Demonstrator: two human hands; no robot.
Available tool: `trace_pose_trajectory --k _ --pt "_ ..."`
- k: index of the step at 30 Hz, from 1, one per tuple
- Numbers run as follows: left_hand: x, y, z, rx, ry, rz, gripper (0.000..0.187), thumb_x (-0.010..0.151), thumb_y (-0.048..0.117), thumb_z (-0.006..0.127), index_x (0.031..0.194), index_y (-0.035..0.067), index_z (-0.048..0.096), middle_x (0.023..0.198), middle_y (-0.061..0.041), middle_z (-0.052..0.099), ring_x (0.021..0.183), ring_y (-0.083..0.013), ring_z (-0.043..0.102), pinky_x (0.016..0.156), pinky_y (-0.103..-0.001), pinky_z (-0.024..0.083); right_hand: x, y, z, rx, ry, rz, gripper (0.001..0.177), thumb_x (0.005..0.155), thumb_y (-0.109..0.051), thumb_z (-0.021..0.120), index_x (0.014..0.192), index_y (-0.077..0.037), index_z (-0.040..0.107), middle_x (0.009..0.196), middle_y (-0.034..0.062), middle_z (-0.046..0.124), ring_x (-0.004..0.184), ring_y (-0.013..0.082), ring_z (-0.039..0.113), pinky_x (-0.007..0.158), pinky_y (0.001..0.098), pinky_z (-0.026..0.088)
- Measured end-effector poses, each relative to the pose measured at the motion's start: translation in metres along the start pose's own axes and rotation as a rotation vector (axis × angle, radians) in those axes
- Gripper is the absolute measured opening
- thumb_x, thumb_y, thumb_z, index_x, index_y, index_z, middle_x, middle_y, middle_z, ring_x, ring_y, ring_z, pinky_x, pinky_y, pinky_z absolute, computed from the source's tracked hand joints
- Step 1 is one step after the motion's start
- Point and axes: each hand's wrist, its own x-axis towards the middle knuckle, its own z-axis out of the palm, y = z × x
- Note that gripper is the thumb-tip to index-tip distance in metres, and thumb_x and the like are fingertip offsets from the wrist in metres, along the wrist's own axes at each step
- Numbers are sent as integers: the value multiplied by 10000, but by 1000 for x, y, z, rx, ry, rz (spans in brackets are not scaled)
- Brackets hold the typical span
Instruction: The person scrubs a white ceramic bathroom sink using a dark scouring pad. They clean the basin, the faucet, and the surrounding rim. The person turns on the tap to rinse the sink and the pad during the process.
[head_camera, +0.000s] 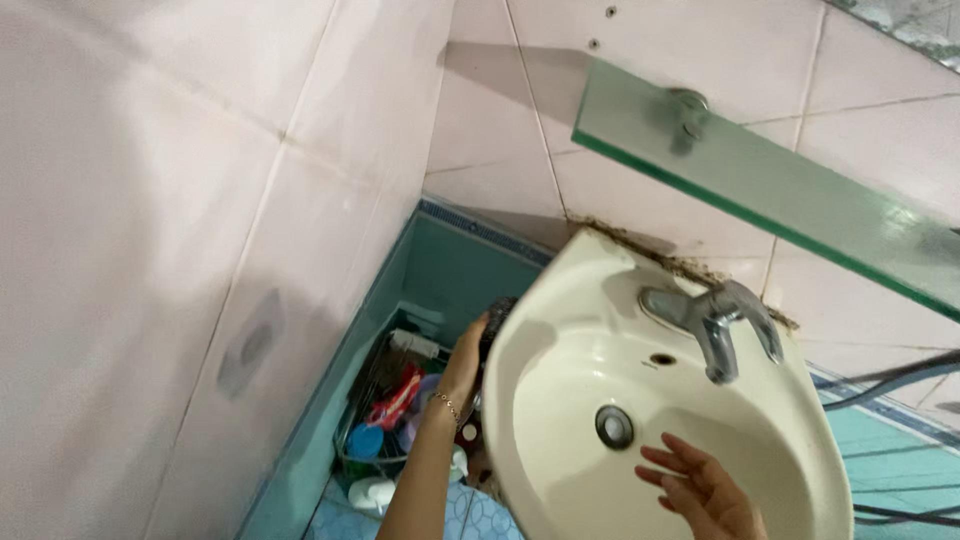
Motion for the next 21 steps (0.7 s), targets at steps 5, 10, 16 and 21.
trace_pose_trajectory --k 5,10,16,21 --pt "64 8 7 180 -159 175 899 947 693 342 1559 35 378 1651 -156 344 1550 -303 280 1246 -437 217 28 29 18 -12 3 134 463 1002 -80 562 1460 -106 504 1399 136 702 1277 292 697 1069 489 539" --pt "83 56 26 300 -209 131 867 933 656 354 1557 55 379 1653 -132 337 1532 -299 288 1230 -431 233 101 125 28 342 -173 353 543 993 -149 508 1516 -54 396 1448 243 594 1300 407 628 1111 527 484" --pt "134 21 31 424 -260 259 845 991 654 253 1569 41 331 1678 -141 261 1559 -295 216 1251 -432 185 101 180 51 406 -351 272 582 982 -230 545 1506 -41 375 1412 308 630 1292 423 668 1089 483 486" --pt "36 30 8 198 -89 -99 812 953 625 367 1559 84 385 1641 -124 355 1518 -285 337 1211 -434 282 75 185 59 346 -349 231 617 968 -250 590 1528 -79 397 1378 277 627 1245 428 704 1040 494 536"
